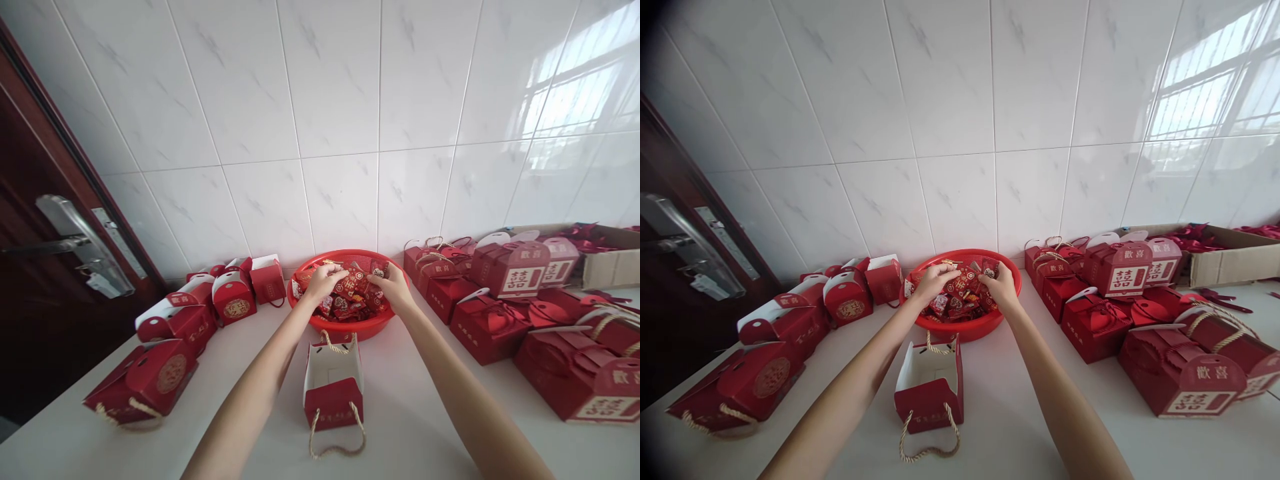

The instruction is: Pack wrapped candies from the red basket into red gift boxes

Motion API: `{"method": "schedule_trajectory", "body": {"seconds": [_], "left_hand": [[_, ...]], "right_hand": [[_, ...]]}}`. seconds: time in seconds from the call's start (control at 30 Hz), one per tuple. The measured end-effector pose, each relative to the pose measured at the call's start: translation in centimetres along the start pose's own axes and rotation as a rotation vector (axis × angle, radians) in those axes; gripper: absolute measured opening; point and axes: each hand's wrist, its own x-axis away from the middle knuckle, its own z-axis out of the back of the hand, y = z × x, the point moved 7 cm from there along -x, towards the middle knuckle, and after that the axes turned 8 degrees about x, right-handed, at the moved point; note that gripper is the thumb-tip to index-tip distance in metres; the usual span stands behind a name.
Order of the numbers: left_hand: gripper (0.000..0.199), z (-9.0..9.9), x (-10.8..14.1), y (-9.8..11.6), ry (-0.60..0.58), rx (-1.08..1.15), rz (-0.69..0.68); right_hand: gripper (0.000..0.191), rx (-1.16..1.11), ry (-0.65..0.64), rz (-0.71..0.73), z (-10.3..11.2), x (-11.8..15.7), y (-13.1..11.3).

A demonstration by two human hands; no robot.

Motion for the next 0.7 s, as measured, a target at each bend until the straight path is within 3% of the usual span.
{"method": "schedule_trajectory", "body": {"seconds": [0.23, 0.47, 0.7], "left_hand": [[0.029, -0.5, 0.1, 0.1, -0.073, 0.005, 0.007], [0.029, -0.3, 0.0, 0.4, -0.055, 0.030, -0.073], [0.033, -0.3, -0.1, 0.5, -0.062, 0.046, -0.126]], "right_hand": [[0.034, 0.009, -0.036, -0.013, -0.3, 0.5, -0.8], [0.028, 0.082, -0.129, -0.112, -0.9, 1.2, -1.6], [0.042, 0.013, -0.273, -0.097, -1.8, 1.6, -1.8]]}}
